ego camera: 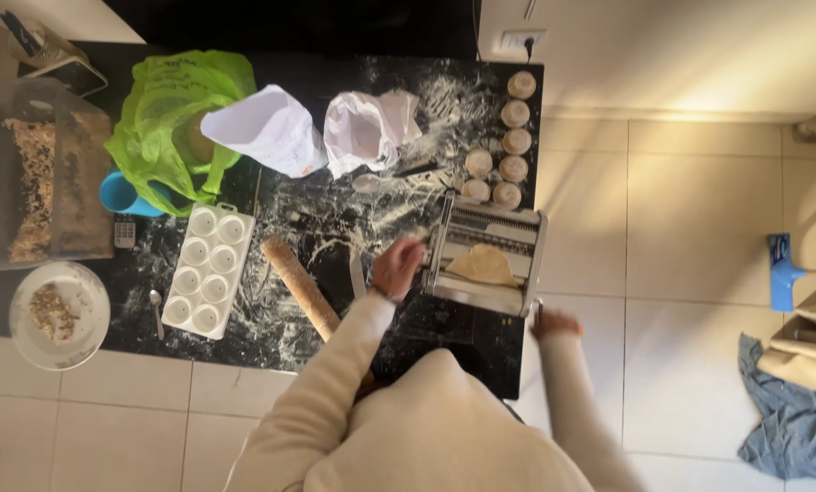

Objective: Flattening pasta dough using a rolling pin and a manual pasta machine.

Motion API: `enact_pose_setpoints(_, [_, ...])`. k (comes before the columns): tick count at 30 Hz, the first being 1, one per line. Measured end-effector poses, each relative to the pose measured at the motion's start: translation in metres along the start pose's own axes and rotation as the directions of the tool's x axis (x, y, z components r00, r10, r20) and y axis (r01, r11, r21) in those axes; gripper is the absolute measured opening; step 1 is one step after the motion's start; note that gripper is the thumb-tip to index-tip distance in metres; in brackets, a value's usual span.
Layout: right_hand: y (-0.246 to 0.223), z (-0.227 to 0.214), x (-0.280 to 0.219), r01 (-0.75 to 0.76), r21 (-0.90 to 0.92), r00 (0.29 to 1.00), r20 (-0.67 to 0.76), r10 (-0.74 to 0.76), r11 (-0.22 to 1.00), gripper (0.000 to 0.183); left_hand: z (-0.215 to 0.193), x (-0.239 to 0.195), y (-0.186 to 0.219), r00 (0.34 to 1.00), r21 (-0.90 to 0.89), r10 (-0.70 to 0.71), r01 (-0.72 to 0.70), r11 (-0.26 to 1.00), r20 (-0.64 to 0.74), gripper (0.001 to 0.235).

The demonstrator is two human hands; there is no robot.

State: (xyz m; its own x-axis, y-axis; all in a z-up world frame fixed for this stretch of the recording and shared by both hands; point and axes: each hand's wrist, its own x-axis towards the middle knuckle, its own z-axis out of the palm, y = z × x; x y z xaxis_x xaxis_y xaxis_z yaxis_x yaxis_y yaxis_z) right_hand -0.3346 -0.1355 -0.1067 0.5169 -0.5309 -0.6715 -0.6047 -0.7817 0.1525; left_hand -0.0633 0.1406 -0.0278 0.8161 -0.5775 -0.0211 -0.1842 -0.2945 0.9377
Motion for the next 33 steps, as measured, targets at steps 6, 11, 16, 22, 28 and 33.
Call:
enact_pose_setpoints(6, [0.027, -0.031, -0.127, 0.098, 0.192, 0.995, -0.040, -0.092, 0.977, 0.024, 0.017, -0.042, -0.094, 0.926, -0.225, -0.375, 0.373, 0.900, 0.034, 0.017])
enact_pose_setpoints(11, [0.054, -0.094, -0.166, 0.112, 0.164, 0.974, -0.211, -0.076, 0.980, 0.017, 0.034, -0.068, -0.071, 0.975, 0.237, 0.214, -0.222, 0.946, 0.061, 0.035])
enact_pose_setpoints(16, [0.061, -0.156, -0.156, 0.234, 0.222, 0.842, -0.533, -0.083, 0.946, 0.024, 0.041, -0.067, -0.040, 0.976, 0.235, 0.217, -0.213, 0.948, 0.007, 0.035])
enact_pose_setpoints(22, [0.072, -0.182, -0.096, 0.260, 0.121, 0.642, -0.763, -0.078, 0.958, 0.026, 0.063, -0.079, -0.048, 0.959, -0.252, -0.159, 0.219, 0.943, 0.235, 0.042])
enact_pose_setpoints(28, [0.066, -0.209, -0.044, 0.431, 0.007, 0.424, -0.884, -0.196, 0.902, 0.027, 0.079, -0.073, -0.051, 0.980, -0.185, -0.020, 0.057, 0.981, 0.197, 0.039])
enact_pose_setpoints(33, [0.045, -0.210, 0.003, 0.158, 0.008, 0.597, -0.797, -0.089, 0.987, 0.027, 0.094, -0.070, -0.053, 0.970, -0.232, -0.030, 0.088, 0.969, 0.240, 0.041])
